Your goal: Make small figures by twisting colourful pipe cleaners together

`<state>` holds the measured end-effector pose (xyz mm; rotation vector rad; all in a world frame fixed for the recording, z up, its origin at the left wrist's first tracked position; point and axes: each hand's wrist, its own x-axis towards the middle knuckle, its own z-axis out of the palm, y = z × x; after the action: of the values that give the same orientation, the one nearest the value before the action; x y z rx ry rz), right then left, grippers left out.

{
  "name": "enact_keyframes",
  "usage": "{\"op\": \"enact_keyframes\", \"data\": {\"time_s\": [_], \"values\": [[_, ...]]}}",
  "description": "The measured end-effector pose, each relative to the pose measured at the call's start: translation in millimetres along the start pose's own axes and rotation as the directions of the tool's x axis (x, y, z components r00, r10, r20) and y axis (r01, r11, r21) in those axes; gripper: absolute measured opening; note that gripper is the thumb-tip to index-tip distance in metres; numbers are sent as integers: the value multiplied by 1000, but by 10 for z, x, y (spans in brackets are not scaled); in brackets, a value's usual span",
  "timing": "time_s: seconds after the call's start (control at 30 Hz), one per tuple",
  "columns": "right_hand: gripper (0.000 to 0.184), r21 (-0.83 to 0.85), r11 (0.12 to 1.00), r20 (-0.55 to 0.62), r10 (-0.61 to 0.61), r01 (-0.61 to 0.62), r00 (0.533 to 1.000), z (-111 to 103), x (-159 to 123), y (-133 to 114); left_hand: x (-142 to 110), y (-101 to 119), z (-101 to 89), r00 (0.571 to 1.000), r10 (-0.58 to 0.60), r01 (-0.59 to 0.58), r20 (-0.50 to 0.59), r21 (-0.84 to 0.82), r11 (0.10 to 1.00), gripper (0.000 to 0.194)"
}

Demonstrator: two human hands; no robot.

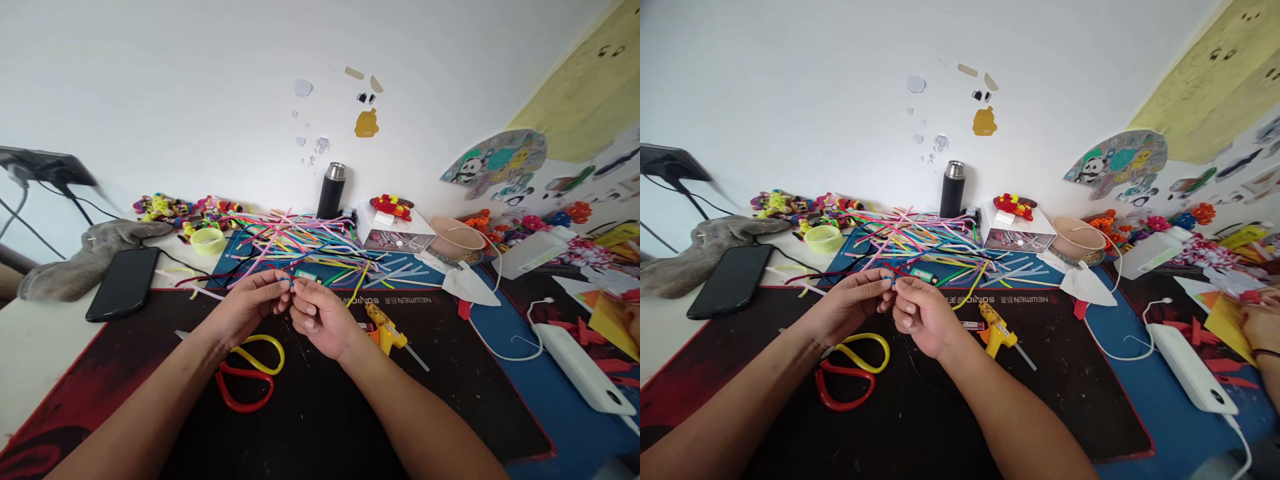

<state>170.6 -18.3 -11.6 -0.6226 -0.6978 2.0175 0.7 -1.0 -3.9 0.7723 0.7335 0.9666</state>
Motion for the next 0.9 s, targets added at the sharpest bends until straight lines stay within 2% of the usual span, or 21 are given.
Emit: {"op": "enact_keyframes", "data": {"time_s": [0.13, 0.27, 0.37, 0.57, 0.9], "values": [[35, -54, 998, 0, -34, 34, 999, 31, -16, -74, -3, 28, -18, 999, 34, -32, 34, -54, 998, 36], [44, -35, 997, -25, -74, 73, 997, -2, -17, -136, 6, 49, -48, 998, 47, -44, 45, -64, 997, 41], [47, -32, 997, -17, -70, 70, 997, -40, -14, -147, 12, 47, -63, 999, 26, -25, 28, -63, 998, 37], [51, -15, 999, 0, -50, 50, 999, -61, -8, -133, -2, 43, -82, 998, -12, 15, 60, -54, 998, 33], [44, -27, 998, -10, -49, 49, 999, -86, 17, -99, 4, 39, -93, 999, 3, -3, 38, -16, 1000, 35]]}}
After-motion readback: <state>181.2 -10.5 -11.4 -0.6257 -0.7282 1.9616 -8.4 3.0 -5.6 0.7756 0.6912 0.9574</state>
